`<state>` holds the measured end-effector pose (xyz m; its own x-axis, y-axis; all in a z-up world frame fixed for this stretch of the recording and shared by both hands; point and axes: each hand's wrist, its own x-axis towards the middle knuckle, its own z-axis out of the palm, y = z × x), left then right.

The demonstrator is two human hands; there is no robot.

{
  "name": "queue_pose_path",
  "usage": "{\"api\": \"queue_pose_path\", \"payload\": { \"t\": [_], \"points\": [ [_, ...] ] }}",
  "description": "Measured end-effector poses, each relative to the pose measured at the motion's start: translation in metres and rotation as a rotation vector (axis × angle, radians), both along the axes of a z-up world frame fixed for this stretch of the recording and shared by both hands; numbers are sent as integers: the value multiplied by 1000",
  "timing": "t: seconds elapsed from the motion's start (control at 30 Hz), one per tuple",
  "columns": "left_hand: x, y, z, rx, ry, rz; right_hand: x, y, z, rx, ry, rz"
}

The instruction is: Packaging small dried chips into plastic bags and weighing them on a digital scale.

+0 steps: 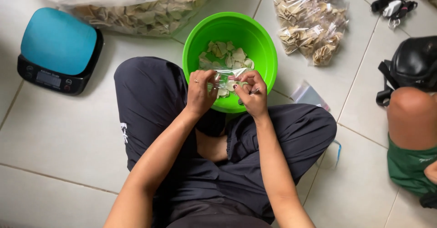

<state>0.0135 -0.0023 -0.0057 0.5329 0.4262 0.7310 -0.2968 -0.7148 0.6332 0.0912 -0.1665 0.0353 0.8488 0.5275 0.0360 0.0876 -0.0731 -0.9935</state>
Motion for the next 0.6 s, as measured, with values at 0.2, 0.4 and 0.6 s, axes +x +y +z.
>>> {"api": "queue_pose_path", "payload": {
  "t": [0.2,0.4,0.6],
  "points": [
    [0,1,0,-23,2,6,-5,7,3,-4,23,4],
    [-1,3,5,50,-6,6,-2,3,-11,-49,22,-20],
    [1,0,-5,75,-29,-107,-2,16,15,-173,-124,85]
  ]
}}
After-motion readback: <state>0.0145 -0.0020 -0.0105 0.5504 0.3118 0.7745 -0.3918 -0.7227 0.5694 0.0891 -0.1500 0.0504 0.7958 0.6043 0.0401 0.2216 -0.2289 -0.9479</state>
